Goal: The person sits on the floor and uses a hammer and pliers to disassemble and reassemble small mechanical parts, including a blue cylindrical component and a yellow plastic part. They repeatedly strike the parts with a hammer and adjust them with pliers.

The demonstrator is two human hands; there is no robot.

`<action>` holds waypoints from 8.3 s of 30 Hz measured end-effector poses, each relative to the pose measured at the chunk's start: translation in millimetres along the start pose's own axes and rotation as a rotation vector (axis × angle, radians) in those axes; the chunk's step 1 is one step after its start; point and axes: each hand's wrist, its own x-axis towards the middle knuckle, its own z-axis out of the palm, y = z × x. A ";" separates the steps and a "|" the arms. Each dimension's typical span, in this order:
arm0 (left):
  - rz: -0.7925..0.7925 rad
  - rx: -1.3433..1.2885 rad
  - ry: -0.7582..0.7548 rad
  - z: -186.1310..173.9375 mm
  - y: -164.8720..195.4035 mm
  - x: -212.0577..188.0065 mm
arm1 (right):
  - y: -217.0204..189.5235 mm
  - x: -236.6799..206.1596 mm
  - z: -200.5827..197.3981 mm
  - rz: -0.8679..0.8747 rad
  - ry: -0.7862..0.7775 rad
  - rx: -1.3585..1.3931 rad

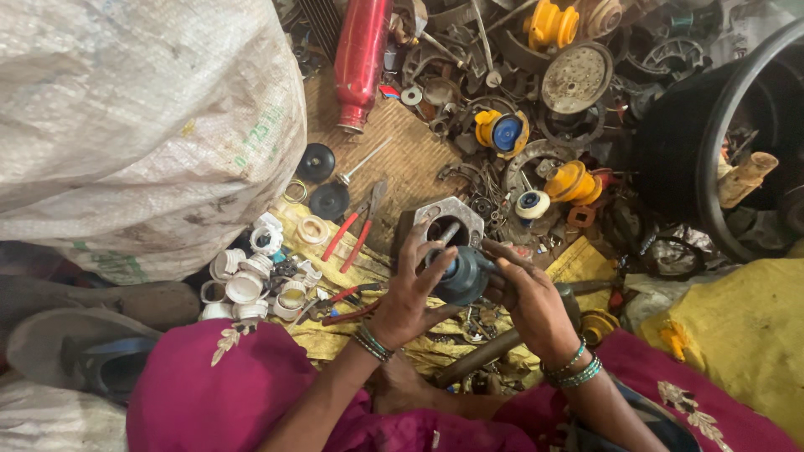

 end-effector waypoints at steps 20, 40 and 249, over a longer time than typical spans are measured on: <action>0.291 0.002 -0.043 -1.7 -9.3 -3.8 | 4.7 2.4 -8.5 0.166 0.049 0.074; 0.194 -0.058 -0.134 -24.1 6.8 8.9 | 17.1 8.5 -10.8 0.265 -0.031 0.076; -0.627 -1.040 0.110 -29.3 6.6 27.4 | 52.1 16.2 5.1 -0.725 0.072 -1.145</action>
